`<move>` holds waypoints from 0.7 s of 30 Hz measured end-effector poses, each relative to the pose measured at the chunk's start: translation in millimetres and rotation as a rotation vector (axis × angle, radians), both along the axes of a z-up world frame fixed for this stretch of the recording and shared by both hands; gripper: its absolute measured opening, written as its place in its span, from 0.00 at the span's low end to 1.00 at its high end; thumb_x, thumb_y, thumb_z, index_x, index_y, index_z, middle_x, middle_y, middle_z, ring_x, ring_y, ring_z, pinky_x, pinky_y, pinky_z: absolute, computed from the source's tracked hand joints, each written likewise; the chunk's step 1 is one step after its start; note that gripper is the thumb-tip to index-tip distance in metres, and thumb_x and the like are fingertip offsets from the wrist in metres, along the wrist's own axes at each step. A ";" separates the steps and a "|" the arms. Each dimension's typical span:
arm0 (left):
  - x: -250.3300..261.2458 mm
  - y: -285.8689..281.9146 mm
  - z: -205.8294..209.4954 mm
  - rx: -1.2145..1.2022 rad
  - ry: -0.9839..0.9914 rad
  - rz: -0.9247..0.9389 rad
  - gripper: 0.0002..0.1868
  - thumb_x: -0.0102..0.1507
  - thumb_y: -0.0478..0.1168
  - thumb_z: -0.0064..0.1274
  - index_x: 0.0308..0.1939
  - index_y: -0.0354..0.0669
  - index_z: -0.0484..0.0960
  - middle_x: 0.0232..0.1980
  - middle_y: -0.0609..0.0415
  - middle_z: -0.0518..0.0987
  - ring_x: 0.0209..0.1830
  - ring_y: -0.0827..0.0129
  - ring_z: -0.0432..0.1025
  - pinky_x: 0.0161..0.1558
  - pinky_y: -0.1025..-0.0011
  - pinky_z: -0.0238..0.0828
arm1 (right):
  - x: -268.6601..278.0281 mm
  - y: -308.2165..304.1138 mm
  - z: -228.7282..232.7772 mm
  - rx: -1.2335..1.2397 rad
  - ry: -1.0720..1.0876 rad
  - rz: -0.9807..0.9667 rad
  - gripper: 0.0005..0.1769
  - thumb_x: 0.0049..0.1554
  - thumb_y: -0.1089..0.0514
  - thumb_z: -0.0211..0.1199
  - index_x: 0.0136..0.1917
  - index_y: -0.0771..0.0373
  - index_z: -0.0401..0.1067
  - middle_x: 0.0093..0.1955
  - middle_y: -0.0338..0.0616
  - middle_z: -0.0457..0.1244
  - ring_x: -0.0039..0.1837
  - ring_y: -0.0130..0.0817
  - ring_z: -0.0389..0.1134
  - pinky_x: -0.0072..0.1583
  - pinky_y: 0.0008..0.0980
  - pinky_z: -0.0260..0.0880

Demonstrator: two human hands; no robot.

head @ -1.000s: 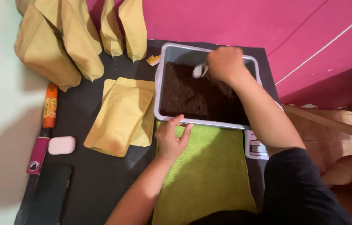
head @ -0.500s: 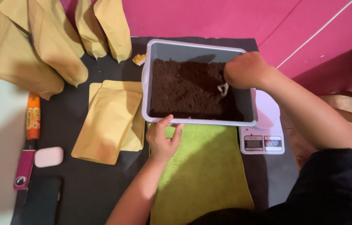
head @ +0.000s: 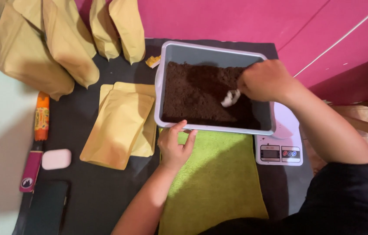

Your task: Scooping coffee grounds from a storage bin into paper bags and weighing them on a digital scale for packaging.

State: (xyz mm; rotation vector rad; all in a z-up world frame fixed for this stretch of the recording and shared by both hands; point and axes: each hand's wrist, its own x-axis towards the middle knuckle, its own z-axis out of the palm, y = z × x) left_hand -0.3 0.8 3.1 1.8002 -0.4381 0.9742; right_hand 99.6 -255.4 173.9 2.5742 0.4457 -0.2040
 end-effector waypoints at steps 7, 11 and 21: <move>0.7 -1.2 -5.9 -0.017 0.002 -0.003 0.19 0.58 0.45 0.69 0.48 0.39 0.84 0.36 0.52 0.84 0.33 0.56 0.78 0.40 0.61 0.75 | -12.3 27.2 -45.5 0.210 -0.375 0.444 0.09 0.51 0.44 0.65 0.31 0.43 0.77 0.29 0.28 0.66 0.31 0.33 0.70 0.34 0.35 0.70; -2.2 1.7 5.4 -0.027 0.020 -0.038 0.18 0.60 0.44 0.67 0.48 0.37 0.83 0.33 0.50 0.82 0.31 0.55 0.77 0.38 0.60 0.74 | 5.3 13.2 -18.4 0.142 -0.679 0.481 0.09 0.53 0.45 0.66 0.32 0.41 0.72 0.31 0.29 0.61 0.30 0.32 0.66 0.33 0.33 0.66; -1.8 1.9 5.0 -0.028 0.022 -0.038 0.17 0.61 0.44 0.65 0.48 0.39 0.83 0.32 0.52 0.81 0.31 0.58 0.77 0.39 0.61 0.75 | 9.5 -33.6 -17.4 0.074 -0.457 0.283 0.07 0.54 0.44 0.63 0.36 0.37 0.78 0.31 0.28 0.66 0.39 0.32 0.73 0.42 0.34 0.71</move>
